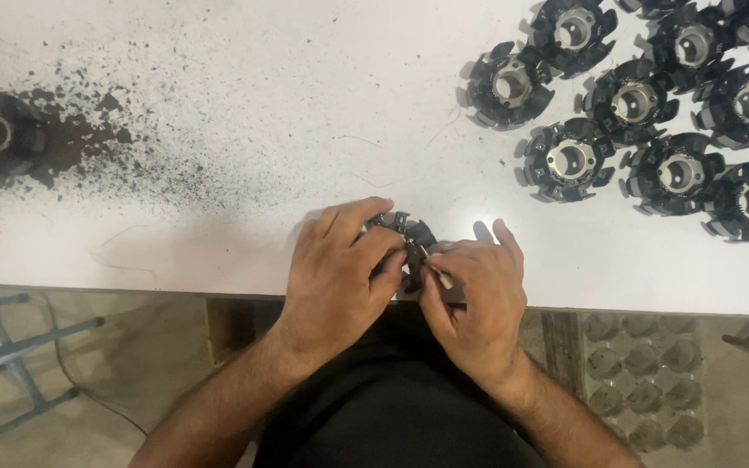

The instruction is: The person sits at a white workbench assembling small black claw-style coupling hubs. They pick up a hub, use a small hand tool to fit components into it, then place the finished hub onto a growing pile of completed units, repeating this cycle for many hubs.

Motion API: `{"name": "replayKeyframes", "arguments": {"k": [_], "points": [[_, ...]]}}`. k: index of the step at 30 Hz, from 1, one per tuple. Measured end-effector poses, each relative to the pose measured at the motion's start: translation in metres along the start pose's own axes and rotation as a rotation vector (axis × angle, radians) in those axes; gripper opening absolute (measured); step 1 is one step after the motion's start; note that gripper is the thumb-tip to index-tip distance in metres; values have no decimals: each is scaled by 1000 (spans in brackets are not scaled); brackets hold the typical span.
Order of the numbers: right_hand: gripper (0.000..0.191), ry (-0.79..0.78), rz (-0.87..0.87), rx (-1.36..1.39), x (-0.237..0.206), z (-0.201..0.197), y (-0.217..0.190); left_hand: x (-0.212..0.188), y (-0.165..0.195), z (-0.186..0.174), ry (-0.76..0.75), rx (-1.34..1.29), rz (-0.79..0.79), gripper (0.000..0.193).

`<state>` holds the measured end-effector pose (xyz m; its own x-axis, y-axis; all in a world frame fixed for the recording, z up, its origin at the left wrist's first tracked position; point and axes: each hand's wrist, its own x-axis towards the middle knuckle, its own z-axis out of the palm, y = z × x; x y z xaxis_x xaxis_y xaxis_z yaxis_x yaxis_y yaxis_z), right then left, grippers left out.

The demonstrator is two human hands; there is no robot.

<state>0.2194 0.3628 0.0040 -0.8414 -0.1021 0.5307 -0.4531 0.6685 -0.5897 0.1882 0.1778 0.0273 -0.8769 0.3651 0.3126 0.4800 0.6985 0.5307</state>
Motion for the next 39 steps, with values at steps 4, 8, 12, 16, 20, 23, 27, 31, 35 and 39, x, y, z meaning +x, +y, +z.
{"name": "replayKeyframes", "arguments": {"k": [4,8,12,16,20,23,27,31,35,39], "points": [[30,-24,11,14,3,0,-1,-1,-4,2,83,-7,48,19],[26,-63,50,57,6,-2,0,-2,-3,0,45,-13,53,18],[25,-72,66,100,10,-6,1,-1,1,4,20,-54,20,16],[25,-82,70,107,11,-8,1,2,1,11,74,-57,12,13],[24,-80,78,121,10,-6,3,2,0,17,123,-56,9,14],[24,-74,79,118,9,-5,4,2,-1,20,127,-64,-2,14],[25,-74,38,131,8,-5,4,2,-2,20,135,-68,-10,13],[28,-86,-23,110,8,-4,4,1,-1,21,155,-52,-7,12],[29,-68,-65,69,11,-2,1,-1,-3,22,151,-37,4,12],[28,-119,-50,22,16,-6,-3,-1,-2,23,167,-46,-6,13]]}}
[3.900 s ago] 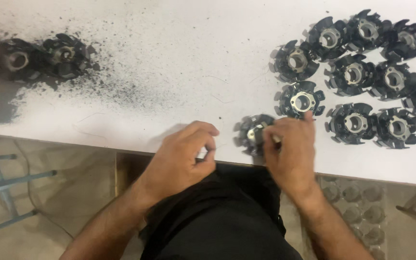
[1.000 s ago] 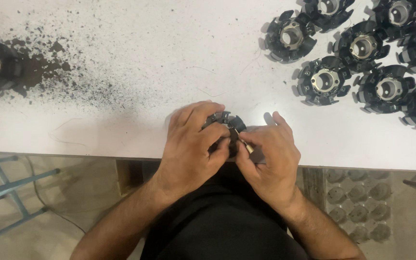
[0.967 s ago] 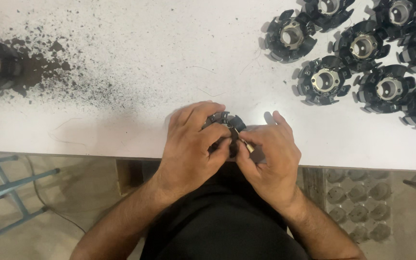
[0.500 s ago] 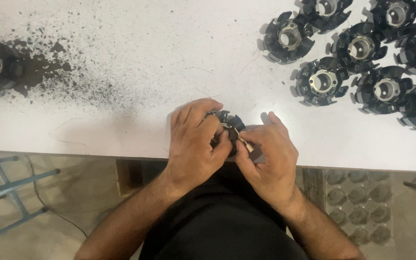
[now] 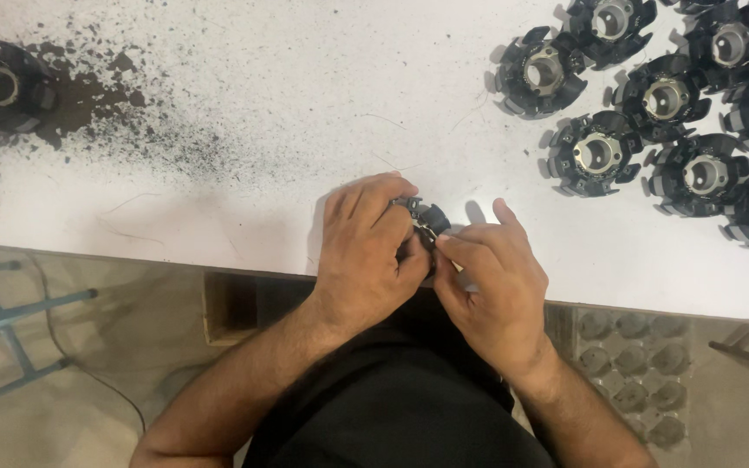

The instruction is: The person sits at a white workbench assembling small black claw-style coupling hubs. They pick up a hub, use a small hand tool to fit components into it, then place the finished hub onto a growing pile of completed units, repeating this cycle for many hubs.

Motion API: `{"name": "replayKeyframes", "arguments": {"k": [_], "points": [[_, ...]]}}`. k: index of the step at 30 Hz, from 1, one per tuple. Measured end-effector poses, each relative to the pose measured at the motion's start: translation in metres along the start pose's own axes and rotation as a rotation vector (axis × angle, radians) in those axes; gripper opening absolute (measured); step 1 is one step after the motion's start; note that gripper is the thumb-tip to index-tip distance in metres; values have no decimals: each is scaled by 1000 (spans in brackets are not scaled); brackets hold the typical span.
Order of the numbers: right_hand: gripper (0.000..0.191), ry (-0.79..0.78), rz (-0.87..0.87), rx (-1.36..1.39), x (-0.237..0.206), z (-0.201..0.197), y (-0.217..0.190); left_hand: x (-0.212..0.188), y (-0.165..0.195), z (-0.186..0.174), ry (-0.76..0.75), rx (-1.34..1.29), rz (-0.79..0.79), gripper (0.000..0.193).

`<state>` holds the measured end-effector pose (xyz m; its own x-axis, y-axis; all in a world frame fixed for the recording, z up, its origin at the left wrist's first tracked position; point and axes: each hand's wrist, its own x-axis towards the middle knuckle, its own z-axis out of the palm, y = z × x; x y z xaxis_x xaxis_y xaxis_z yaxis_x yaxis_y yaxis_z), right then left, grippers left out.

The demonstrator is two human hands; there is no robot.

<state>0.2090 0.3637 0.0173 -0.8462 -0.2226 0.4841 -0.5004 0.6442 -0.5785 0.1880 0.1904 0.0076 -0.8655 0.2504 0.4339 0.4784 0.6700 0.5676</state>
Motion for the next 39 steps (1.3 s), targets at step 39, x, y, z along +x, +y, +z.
{"name": "replayKeyframes", "arguments": {"k": [39], "points": [[22,71,89,97,0,5,12,32,-10,-41,-275,123,199,16]]}}
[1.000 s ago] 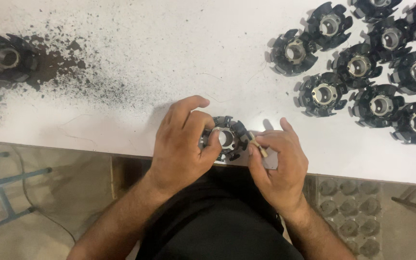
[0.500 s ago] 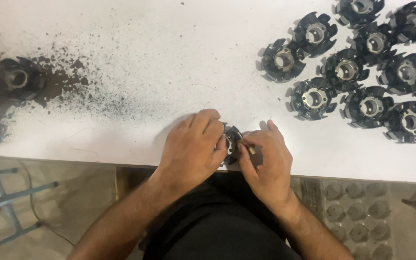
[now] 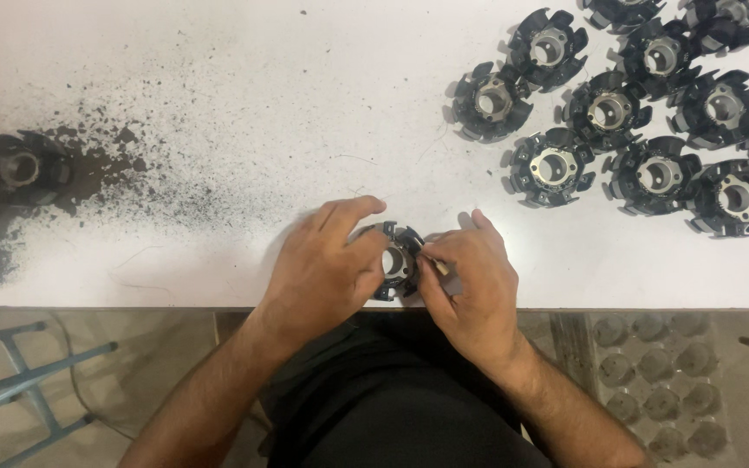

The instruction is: The person sits at a white workbench assembling small black claw-style coupling hubs. They pick up a hub, use a small hand tool to fit components into it, then place the finished hub onto a growing pile of completed units, repeating this cycle for many hubs.

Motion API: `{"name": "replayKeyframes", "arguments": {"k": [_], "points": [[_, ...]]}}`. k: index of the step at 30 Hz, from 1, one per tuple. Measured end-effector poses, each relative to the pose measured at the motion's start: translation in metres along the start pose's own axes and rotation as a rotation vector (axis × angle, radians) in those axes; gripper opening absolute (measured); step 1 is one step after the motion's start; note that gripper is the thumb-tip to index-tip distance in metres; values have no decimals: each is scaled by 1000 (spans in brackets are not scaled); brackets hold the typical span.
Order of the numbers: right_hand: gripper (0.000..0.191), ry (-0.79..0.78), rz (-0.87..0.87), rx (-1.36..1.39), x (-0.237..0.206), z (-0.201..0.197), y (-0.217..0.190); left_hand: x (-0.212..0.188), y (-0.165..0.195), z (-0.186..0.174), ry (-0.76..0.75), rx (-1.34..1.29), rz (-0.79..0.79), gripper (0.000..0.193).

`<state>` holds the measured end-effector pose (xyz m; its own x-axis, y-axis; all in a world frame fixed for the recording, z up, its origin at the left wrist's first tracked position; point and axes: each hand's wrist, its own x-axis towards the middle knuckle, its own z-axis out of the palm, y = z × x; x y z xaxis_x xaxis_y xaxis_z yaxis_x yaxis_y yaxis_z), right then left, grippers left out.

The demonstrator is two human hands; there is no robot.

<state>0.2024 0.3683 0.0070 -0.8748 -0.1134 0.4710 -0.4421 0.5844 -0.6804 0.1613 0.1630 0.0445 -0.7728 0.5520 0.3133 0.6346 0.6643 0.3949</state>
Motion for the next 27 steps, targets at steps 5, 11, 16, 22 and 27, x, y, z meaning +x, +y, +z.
{"name": "replayKeyframes", "arguments": {"k": [5,11,16,22,27], "points": [[23,22,-27,2,-4,0,0,-4,7,4,-23,-109,-44,20],[24,24,-87,12,-12,4,-2,-8,11,11,104,-192,-164,17],[25,17,-76,-43,-11,7,-2,-11,13,12,113,-192,-183,17],[26,34,-94,-32,-10,8,-1,-13,14,11,43,-255,-255,11],[29,54,-144,-27,-11,11,-2,-19,17,11,133,-244,-201,14]]}}
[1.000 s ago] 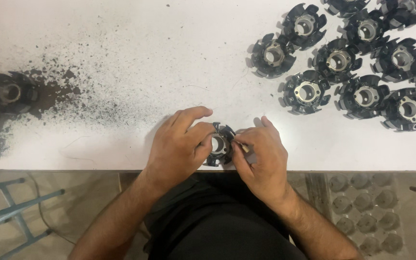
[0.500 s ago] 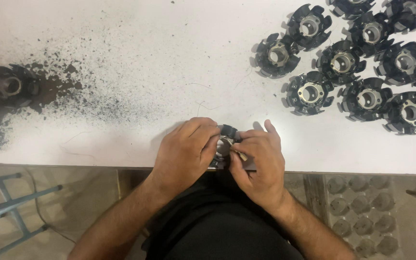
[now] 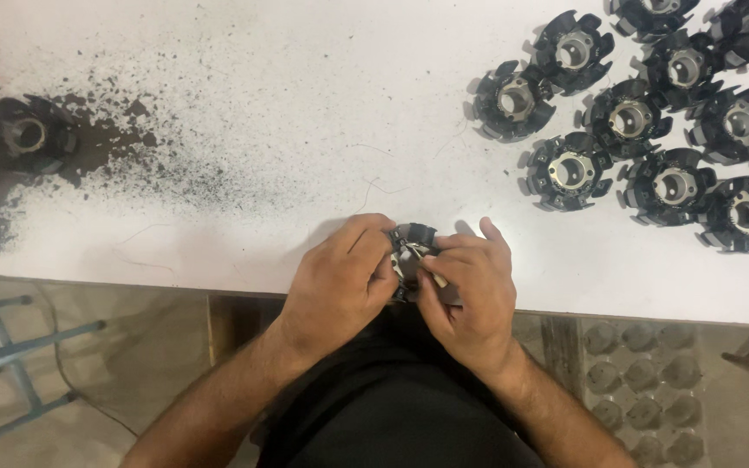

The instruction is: The person sits at a white workbench assembling small black claw-style coupling hubs. They pick up a hub, use a small hand tool to fit components into it, then place the finished hub onto a growing pile of completed units, repeating this cycle for many hubs.

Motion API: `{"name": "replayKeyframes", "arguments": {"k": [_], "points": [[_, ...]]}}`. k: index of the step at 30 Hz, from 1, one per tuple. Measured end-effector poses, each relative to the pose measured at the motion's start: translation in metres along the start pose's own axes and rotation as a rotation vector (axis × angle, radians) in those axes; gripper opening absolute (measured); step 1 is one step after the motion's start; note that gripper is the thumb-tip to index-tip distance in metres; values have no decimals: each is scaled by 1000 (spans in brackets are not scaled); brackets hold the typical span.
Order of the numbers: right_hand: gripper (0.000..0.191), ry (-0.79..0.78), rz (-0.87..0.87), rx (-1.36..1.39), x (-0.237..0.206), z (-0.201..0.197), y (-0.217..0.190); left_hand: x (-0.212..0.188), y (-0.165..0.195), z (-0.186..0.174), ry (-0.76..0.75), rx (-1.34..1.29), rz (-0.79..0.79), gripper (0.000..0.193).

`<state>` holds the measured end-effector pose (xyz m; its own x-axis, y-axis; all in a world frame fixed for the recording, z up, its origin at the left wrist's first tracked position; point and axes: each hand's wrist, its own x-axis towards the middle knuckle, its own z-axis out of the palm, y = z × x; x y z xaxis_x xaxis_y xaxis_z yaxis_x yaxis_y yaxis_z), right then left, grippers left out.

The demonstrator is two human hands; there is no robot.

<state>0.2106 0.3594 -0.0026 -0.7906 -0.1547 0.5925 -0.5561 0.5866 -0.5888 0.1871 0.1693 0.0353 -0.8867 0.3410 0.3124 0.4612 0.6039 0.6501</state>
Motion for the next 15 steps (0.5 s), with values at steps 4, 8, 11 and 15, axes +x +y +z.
{"name": "replayKeyframes", "arguments": {"k": [4,8,11,15], "points": [[32,1,-6,-43,2,3,-3,-3,2,2,10,-7,-9,17],[31,-13,5,-65,2,1,-2,-3,5,5,-4,2,-10,22],[31,-54,3,-92,-2,-3,3,-10,5,5,-63,-44,-16,25],[26,-39,59,-200,-11,-18,16,-23,-25,-20,28,123,58,31]]}}
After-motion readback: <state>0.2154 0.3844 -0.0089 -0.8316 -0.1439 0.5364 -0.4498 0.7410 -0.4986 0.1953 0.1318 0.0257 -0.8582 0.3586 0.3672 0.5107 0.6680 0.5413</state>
